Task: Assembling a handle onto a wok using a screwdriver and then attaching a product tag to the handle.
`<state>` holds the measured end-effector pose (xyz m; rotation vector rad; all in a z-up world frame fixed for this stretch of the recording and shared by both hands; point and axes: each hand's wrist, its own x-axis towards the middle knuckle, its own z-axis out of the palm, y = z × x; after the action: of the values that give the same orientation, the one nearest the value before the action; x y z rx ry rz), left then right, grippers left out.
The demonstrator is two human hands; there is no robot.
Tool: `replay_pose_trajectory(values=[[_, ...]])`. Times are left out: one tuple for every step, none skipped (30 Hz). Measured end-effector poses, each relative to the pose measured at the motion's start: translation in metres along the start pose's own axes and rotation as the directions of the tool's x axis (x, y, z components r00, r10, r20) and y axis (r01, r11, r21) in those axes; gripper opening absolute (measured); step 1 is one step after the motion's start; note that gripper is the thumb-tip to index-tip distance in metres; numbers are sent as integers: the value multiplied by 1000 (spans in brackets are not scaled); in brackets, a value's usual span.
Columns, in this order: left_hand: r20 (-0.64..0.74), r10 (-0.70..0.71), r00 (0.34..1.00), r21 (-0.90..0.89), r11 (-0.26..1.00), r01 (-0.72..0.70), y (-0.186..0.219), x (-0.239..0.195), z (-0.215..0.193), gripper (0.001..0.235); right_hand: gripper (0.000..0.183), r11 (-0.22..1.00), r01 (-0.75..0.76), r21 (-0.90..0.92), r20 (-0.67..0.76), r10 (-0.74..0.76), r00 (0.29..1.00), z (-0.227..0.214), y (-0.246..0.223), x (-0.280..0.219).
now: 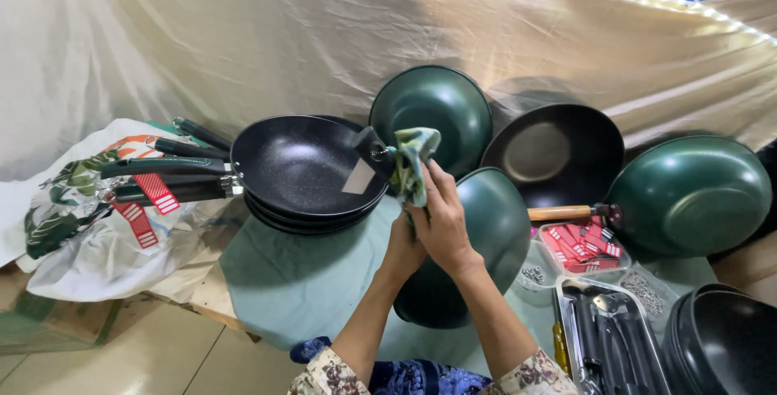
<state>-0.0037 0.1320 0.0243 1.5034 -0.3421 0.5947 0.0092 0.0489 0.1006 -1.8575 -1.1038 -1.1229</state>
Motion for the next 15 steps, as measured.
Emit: replay_pose_trajectory(values=[[5,6,1000,31,1000,-6,1,1,-3,34,53,999,-19,-36,1,19,1000,-2,8,-10],[0,8,1000,34,999,-8,2,3,-2,34,53,999,-16,-31,1,16,1000,-4,6,-6],[8,12,1000,62,998,-13,3,5,0,28,52,999,-34,-22,-10,34,999,-7,4,-2],[18,15,1000,87,996,-16,4,5,3,22,52,998,-54,-16,-19,53,998,-12,2,0],[16,15,1000,87,996,-16,5,9,4,22,52,999,-52,-15,-17,52,999,-13,1,16],[35,13,999,109,994,-16,7,10,7,16,41,997,-60,51,5,60,998,-16,-1,30],[54,10,998,130,991,-17,8,11,11,11,31,991,-69,116,27,66,997,-20,-2,43],[59,14,998,130,991,-22,8,12,11,11,31,991,-67,112,22,65,998,-17,10,46],[77,20,997,155,987,-32,9,11,11,8,17,959,-161,234,75,147,986,-15,21,48],[92,19,996,179,983,-36,10,8,10,11,11,900,-260,349,143,223,964,-12,31,47],[95,17,995,180,983,-34,17,11,7,11,11,900,-263,348,142,227,964,-15,34,44],[125,3,992,171,985,-25,24,14,3,13,12,867,-361,344,215,301,929,-19,37,40],[156,-10,988,161,987,-15,31,17,0,17,15,826,-454,333,286,370,884,-23,39,35],[156,-4,988,159,987,-21,27,18,-2,17,15,829,-450,332,284,367,886,-22,49,24],[138,-67,988,134,990,49,23,20,-5,14,15,797,-513,320,311,423,851,-22,58,13]])
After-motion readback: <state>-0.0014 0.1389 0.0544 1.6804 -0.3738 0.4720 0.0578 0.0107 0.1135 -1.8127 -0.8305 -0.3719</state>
